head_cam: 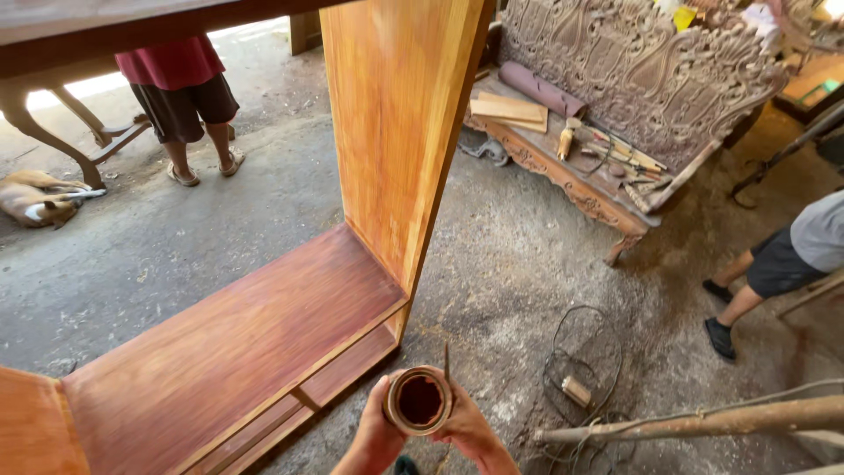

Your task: The person sits on the floor applying stain to a wooden cabinet frame using a brush, repeatedly dipping the brush into an open can of stain on the floor and brushing the wood surfaces and rails of the frame.

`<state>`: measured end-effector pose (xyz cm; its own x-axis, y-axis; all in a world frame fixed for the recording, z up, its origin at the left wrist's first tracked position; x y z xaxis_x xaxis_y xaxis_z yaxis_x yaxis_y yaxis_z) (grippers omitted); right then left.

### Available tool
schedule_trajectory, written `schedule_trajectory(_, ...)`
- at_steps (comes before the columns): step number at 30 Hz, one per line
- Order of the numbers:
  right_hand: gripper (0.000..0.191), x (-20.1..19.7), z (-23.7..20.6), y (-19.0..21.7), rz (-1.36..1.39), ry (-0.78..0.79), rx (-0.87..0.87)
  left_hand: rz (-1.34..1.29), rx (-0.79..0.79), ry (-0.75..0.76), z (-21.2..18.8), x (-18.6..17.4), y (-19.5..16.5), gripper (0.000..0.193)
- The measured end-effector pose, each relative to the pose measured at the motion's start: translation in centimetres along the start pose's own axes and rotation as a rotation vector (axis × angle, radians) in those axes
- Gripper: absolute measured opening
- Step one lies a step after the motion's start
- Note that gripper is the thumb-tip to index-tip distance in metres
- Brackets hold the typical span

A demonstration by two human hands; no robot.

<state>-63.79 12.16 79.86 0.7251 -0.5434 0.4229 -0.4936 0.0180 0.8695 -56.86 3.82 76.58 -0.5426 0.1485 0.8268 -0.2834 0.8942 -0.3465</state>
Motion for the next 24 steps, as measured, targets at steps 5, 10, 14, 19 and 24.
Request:
schedule_trajectory(5,0.086,1.5,1.5,7.5,-0.302,-0.043,-0.24,-0.178,-0.201,-0.091,1.0,0.8,1.7,0.063)
schedule_trajectory(10,0.061,0.2,1.6,15.3,-0.81,-0.256,-0.382,-0.146,-0.246,0.13,3.8,4.7,-1.5,0.063)
schedule_trajectory(14,0.023,1.9,0.3,21.7,-1.046,-0.372,-0.373,-0.139,-0.252,0.009,5.9,4.0,-5.0,0.06)
schedule_trajectory(19,0.017,13.5,-2.4,30.1,-1.421,-0.27,-0.827,-0.045,-0.211,0.145,6.7,7.4,-11.5,0.066)
schedule_trajectory(24,0.023,20.9,-0.4,32.6,-1.758,-0.303,-0.769,-0.072,-0.229,0.239,6.7,10.3,-15.4,0.059)
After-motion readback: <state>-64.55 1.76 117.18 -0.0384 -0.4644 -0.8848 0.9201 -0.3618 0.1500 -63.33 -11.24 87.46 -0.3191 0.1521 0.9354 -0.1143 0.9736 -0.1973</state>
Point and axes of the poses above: each hand's wrist, its own z-axis towards the middle knuckle, its own x-axis out of the palm, y = z × x, the point moved 10 cm from there along z, towards the middle knuckle, and after that the axes turned 8 degrees about -y, right-handed, at the moved point
